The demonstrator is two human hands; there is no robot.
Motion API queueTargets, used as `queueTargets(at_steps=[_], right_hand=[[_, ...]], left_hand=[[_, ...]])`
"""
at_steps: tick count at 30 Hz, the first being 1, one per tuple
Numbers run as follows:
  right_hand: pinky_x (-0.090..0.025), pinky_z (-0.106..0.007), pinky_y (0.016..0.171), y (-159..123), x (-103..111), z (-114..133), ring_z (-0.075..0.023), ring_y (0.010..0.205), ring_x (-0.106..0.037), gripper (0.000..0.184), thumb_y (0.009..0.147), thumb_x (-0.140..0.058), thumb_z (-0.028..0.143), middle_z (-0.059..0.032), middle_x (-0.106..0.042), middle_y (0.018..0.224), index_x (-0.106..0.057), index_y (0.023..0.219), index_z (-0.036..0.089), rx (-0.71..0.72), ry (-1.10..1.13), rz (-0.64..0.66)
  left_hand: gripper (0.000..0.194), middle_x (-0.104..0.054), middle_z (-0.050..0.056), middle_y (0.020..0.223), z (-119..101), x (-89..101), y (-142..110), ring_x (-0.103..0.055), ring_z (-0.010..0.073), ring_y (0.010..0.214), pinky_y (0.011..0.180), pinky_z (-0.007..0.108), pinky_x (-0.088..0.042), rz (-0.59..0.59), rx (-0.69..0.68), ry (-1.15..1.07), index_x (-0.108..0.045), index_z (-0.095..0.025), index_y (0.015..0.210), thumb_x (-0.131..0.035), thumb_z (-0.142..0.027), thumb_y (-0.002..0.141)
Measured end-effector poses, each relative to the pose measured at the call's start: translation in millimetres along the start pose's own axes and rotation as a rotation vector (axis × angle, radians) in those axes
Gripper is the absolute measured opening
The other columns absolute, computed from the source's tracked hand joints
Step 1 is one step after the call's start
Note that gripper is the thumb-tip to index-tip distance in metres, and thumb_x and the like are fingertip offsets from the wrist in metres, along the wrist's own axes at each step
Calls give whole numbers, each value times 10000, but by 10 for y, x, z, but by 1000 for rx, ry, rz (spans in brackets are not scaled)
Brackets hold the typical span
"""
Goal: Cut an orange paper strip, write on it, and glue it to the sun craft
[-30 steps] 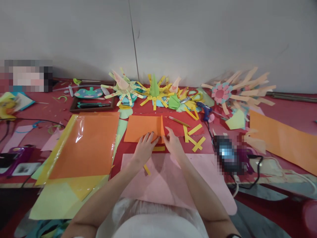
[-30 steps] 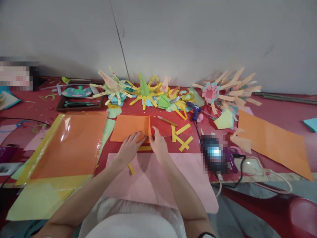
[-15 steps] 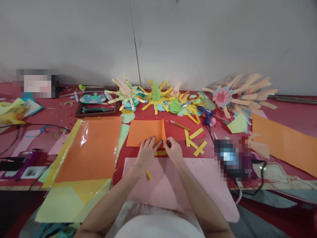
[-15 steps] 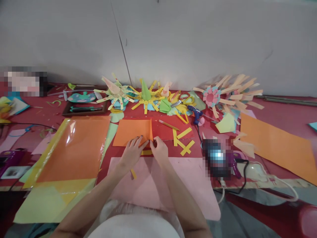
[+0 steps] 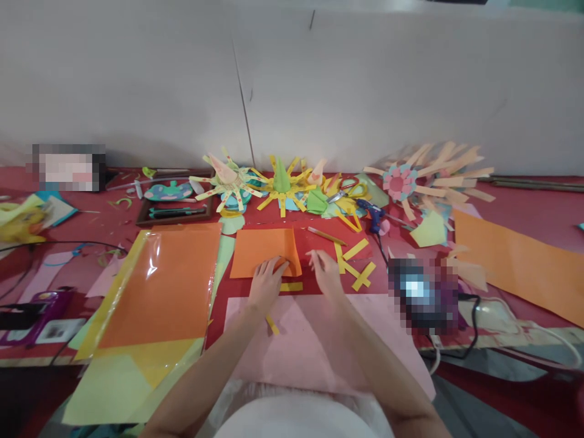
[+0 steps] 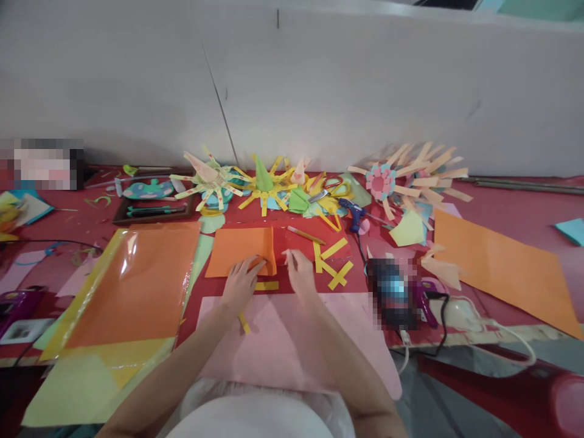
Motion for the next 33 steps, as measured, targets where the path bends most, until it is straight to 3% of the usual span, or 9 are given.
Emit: queueTargets(at_steps=[4,7,9,12,17,23,26,30,33], right_hand=[[-445,-268,698,894,549,75,-175,739,-602,310,893,-394,336,-67,-663,796,-655,869,170,163,-354,-29],[-445,-282,766,1686,894,-63,-207,886,-606,270,869,-431,239,-105,-672,976,-667,971,156,172,-762,78],[-440,-268,791,2080,1009,-231,-194,941,-601,316,858,-408,154,-103,-658,1048,-642,1068,177,183,-1023,212],[-435,-290,802,2421,1081,-462,-211,965,-598,387,803,-388,28,-159,-648,1056,-628,1093,121,172,-1108,249],[-413,-298,801,2608,898,-664,-213,934,-598,318,786,-434,16,-178,-664,991,-654,1001,96,240,-1159,343],[-354,-281,745,2678,817,-656,-180,946,-565,321,765,-505,-8,-211,-623,1066,-623,1051,76,323,-1165,401],[-314,-303,705,2682,1016,-557,-157,948,-549,351,793,-465,8,-231,-595,1082,-579,1121,61,307,-1163,342],[-292,-340,694,2552,1453,-302,-192,954,-545,383,805,-526,120,-269,-551,1122,-505,1177,35,262,-1162,209],[-322,-317,692,2211,1695,-36,-188,942,-559,420,796,-570,242,-223,-581,1079,-475,1166,68,209,-1064,-17]], left_hand=[[443,-559,83,1218,12,-26,0,-514,230,1080,916,397,-419,1,3,2,-564,-239,1194,-386,-79,821],[461,-560,79,1216,10,-35,-4,-508,232,1086,926,408,-412,20,10,-6,-540,-244,1222,-398,-79,815],[458,-562,78,1215,3,-30,-10,-508,232,1079,921,410,-415,30,20,-1,-532,-239,1228,-404,-81,818],[435,-568,75,1210,-9,-21,-15,-514,231,1066,909,399,-426,41,31,17,-543,-221,1211,-411,-81,821],[446,-569,64,1213,-15,-24,-24,-509,221,1088,928,385,-420,48,27,29,-540,-215,1211,-398,-58,818],[483,-557,68,1224,-22,-16,-41,-498,220,1111,944,399,-417,47,14,13,-518,-214,1230,-390,-34,801],[483,-554,73,1233,-19,-19,-39,-495,227,1118,951,403,-414,47,16,-2,-521,-216,1233,-389,-42,803],[480,-561,75,1226,-8,-24,-22,-501,231,1110,945,409,-415,55,31,-18,-537,-230,1223,-383,-47,807],[491,-554,74,1237,0,-13,-10,-498,237,1111,934,409,-420,77,27,-18,-537,-232,1226,-378,-43,802]])
Point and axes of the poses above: each hand's wrist, its own y-axis towards the middle knuckle, its own x-axis out of the back of the hand, z = x × y, the point moved 5 cm from there along y, towards the middle knuckle
